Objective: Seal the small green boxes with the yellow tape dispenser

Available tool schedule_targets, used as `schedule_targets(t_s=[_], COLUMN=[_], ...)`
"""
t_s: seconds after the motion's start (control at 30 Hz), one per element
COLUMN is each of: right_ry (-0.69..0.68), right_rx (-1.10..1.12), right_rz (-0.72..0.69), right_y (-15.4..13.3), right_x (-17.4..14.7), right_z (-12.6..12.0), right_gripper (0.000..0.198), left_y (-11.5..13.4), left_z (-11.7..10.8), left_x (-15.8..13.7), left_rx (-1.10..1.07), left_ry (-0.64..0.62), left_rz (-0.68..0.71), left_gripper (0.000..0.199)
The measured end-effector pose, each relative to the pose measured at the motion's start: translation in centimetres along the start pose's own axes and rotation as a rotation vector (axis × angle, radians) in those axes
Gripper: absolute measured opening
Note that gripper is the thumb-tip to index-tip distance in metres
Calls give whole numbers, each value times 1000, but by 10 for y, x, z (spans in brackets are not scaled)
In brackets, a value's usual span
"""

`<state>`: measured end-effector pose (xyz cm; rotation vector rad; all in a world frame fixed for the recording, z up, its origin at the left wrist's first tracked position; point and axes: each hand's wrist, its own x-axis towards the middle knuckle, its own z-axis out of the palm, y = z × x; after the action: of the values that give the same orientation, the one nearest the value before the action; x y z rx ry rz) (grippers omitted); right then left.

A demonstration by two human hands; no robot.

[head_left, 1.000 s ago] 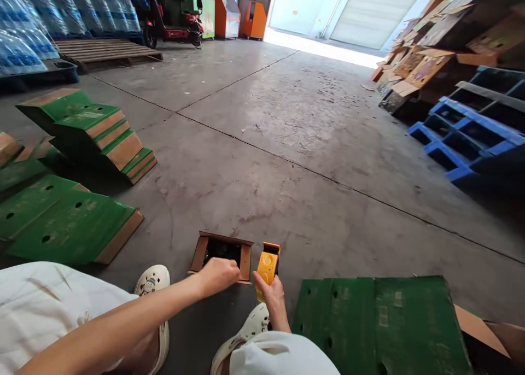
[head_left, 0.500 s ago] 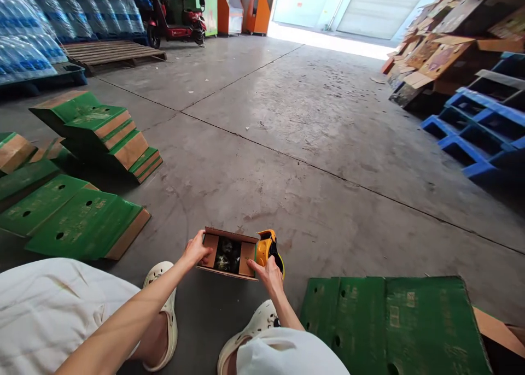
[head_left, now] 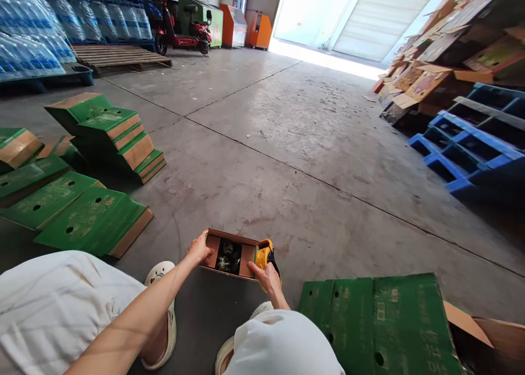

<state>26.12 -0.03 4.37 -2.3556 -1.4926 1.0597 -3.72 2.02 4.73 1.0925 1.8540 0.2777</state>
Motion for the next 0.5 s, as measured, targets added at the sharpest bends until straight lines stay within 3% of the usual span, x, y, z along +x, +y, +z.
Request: schedule_targets(t_s=[0.1,0.27,0.37,0.5], right_ry=[-34,-45,-84,-58], right_rx=[-45,58,118,193], right_rz=[31,26,21,21], right_y=[-3,2,8,12], right_x=[-1,4,8,8], right_z=[-3,0,4,5], right_gripper=[51,49,49,49], left_y=[6,16,22,23], left_z=[-2,-17,-22,-16], left_x=[4,3,6,15], left_rx=[-108,-511,-531,-394], left_ry=[-35,-230,-243,-194], left_rz=[0,-71,-138,120], left_gripper=[87,61,66,47])
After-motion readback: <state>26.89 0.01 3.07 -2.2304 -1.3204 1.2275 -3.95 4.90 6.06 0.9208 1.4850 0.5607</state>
